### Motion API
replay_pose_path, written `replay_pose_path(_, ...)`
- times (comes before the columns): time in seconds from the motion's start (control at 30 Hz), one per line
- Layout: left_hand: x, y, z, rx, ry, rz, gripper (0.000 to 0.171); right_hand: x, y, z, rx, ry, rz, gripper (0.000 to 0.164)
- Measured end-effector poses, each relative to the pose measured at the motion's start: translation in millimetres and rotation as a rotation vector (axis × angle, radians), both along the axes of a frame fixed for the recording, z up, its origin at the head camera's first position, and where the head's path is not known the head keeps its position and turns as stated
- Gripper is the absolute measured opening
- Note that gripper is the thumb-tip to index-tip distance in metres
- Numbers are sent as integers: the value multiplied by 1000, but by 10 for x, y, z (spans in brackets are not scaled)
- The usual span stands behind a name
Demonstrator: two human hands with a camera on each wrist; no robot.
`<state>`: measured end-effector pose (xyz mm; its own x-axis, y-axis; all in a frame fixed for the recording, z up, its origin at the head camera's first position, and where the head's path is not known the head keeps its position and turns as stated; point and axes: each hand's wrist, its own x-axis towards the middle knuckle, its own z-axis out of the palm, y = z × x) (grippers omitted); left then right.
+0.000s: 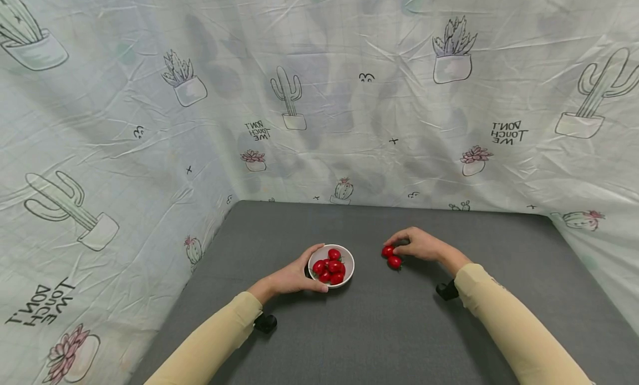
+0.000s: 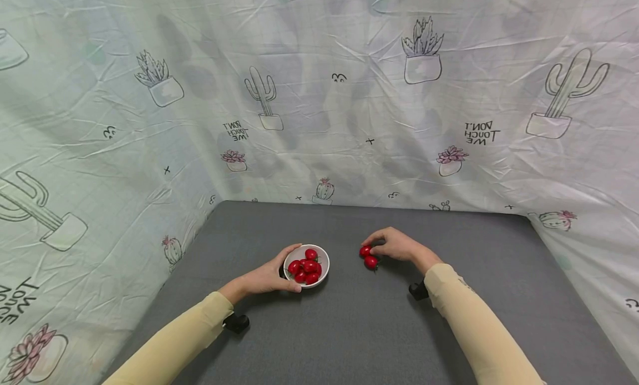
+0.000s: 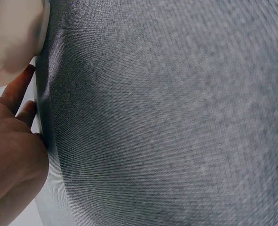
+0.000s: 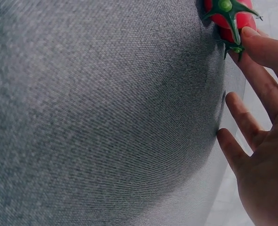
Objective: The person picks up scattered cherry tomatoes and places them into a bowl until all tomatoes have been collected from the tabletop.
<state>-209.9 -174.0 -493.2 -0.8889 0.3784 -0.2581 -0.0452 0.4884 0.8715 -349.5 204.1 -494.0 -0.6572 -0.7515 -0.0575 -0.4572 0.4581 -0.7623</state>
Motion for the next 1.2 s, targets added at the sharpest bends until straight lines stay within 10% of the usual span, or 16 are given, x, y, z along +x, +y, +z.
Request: replay_pose_path(1.2, 5, 9, 24, 6, -6, 2, 106, 75, -193, 319, -49, 93, -60, 25)
